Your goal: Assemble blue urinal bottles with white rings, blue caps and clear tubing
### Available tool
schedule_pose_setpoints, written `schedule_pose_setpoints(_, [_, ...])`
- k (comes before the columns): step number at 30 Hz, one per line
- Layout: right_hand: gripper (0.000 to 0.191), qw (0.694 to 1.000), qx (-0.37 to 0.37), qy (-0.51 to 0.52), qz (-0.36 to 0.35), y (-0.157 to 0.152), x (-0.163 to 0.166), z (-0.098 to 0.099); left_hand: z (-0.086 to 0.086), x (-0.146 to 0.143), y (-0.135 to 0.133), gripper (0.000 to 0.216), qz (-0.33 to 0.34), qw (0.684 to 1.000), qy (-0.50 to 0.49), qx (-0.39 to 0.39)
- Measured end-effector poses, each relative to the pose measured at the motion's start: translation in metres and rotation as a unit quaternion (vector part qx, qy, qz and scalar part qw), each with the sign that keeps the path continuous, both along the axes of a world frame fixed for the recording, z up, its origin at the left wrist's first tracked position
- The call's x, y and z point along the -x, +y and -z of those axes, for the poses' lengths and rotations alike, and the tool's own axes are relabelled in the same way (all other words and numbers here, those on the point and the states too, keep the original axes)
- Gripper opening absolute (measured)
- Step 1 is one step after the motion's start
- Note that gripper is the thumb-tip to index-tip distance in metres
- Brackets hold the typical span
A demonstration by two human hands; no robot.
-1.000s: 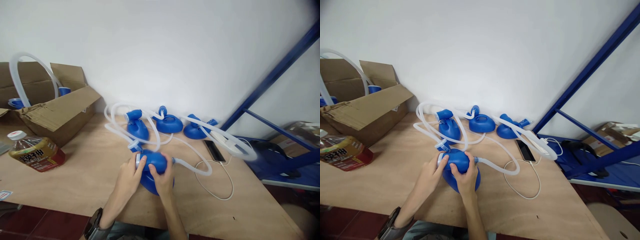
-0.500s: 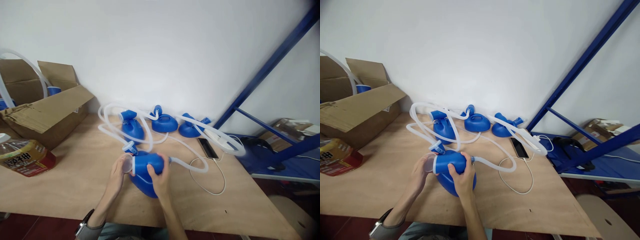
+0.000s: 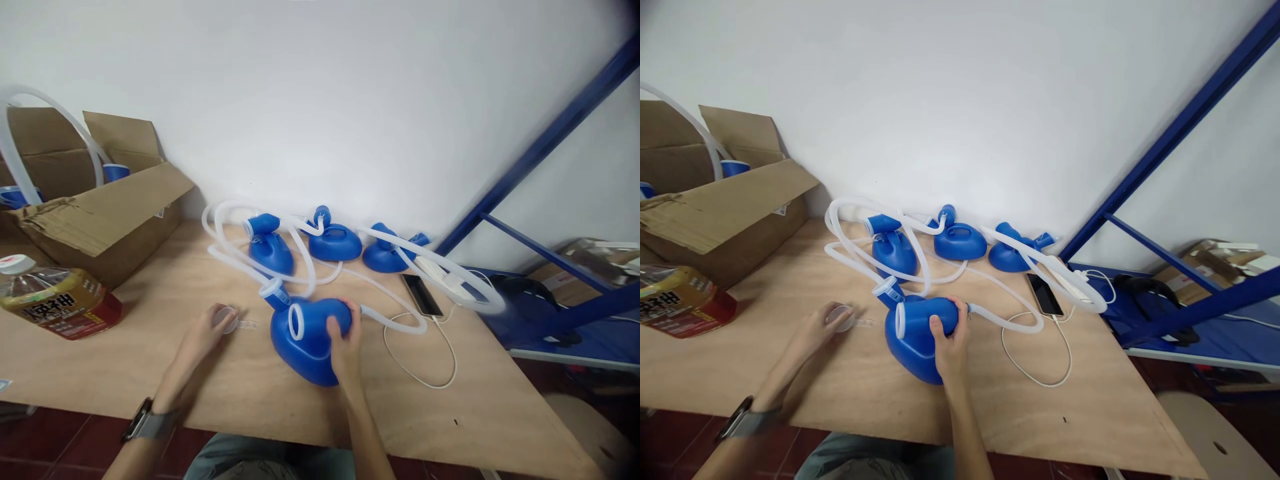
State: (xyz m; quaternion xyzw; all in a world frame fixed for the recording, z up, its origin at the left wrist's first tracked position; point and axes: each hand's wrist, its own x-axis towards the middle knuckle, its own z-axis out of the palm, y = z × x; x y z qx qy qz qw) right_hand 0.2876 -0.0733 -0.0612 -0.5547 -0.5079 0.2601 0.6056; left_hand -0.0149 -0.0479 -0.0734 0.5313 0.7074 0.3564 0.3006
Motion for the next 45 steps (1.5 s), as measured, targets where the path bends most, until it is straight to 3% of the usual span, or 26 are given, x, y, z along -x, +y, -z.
schedule_pose_setpoints(3, [0.044, 1.000, -0.008, 0.011, 0.002, -0.001, 0.001, 0.001, -0.009, 0.000, 0.004, 0.040, 0.015, 0.982, 0.165, -0.091])
schedule_pose_setpoints(6, [0.044, 1.000, -0.005, 0.011, 0.000, -0.003, 0.001, 0.002, -0.026, -0.019, -0.008, 0.044, 0.023, 0.970, 0.194, -0.144])
schedule_pose_setpoints(8, [0.044, 1.000, -0.002, 0.008, -0.002, -0.004, 0.001, 0.003, -0.039, -0.038, -0.024, 0.040, 0.113, 0.965, 0.152, -0.183])
schedule_pose_setpoints(10, [0.045, 1.000, -0.006, 0.005, -0.001, -0.004, 0.000, 0.003, -0.052, -0.060, -0.042, 0.030, 0.262, 0.932, 0.091, -0.233])
schedule_pose_setpoints(13, [0.046, 1.000, -0.012, 0.004, 0.003, -0.005, 0.001, 0.002, -0.060, -0.088, -0.056, 0.020, 0.315, 0.904, 0.055, -0.284])
schedule_pose_setpoints(18, [0.046, 1.000, -0.013, 0.004, -0.009, -0.008, 0.001, 0.004, -0.061, -0.103, -0.046, 0.017, 0.321, 0.896, 0.046, -0.303])
schedule_pose_setpoints(23, [0.044, 0.999, -0.027, 0.033, -0.018, -0.004, -0.005, 0.007, -0.081, -0.098, -0.041, 0.023, 0.414, 0.855, 0.038, -0.310])
schedule_pose_setpoints(27, [0.043, 0.998, -0.022, 0.045, -0.025, 0.002, -0.011, 0.006, -0.093, -0.075, -0.041, 0.025, 0.508, 0.827, 0.004, -0.240])
schedule_pose_setpoints(29, [0.045, 0.999, -0.019, 0.041, -0.024, 0.004, -0.014, 0.006, -0.086, -0.053, -0.034, 0.025, 0.468, 0.859, 0.053, -0.204])
schedule_pose_setpoints(32, [0.047, 0.999, -0.016, 0.040, -0.027, 0.003, -0.015, 0.008, -0.057, -0.018, -0.016, 0.026, 0.312, 0.921, 0.188, -0.140])
schedule_pose_setpoints(35, [0.048, 0.999, -0.023, 0.039, -0.027, 0.003, -0.016, 0.011, -0.027, 0.005, 0.002, 0.021, 0.195, 0.919, 0.338, -0.060])
schedule_pose_setpoints(37, [0.048, 0.999, -0.027, 0.038, -0.023, 0.003, -0.016, 0.012, -0.017, 0.008, 0.007, 0.014, 0.185, 0.900, 0.392, -0.042])
schedule_pose_setpoints(39, [0.048, 0.999, -0.025, 0.039, -0.022, 0.003, -0.016, 0.012, -0.016, 0.001, 0.007, 0.012, 0.216, 0.885, 0.402, -0.095])
schedule_pose_setpoints(41, [0.049, 0.999, -0.022, 0.040, -0.026, 0.003, -0.016, 0.012, -0.024, -0.013, 0.004, 0.015, 0.248, 0.865, 0.378, -0.217])
schedule_pose_setpoints(43, [0.049, 0.999, -0.021, 0.038, -0.029, 0.003, -0.016, 0.011, -0.037, -0.029, 0.004, 0.023, 0.268, 0.819, 0.357, -0.360])
schedule_pose_setpoints(45, [0.048, 0.999, -0.022, 0.034, -0.029, 0.002, -0.016, 0.010, -0.051, -0.043, 0.012, 0.033, 0.298, 0.753, 0.377, -0.450])
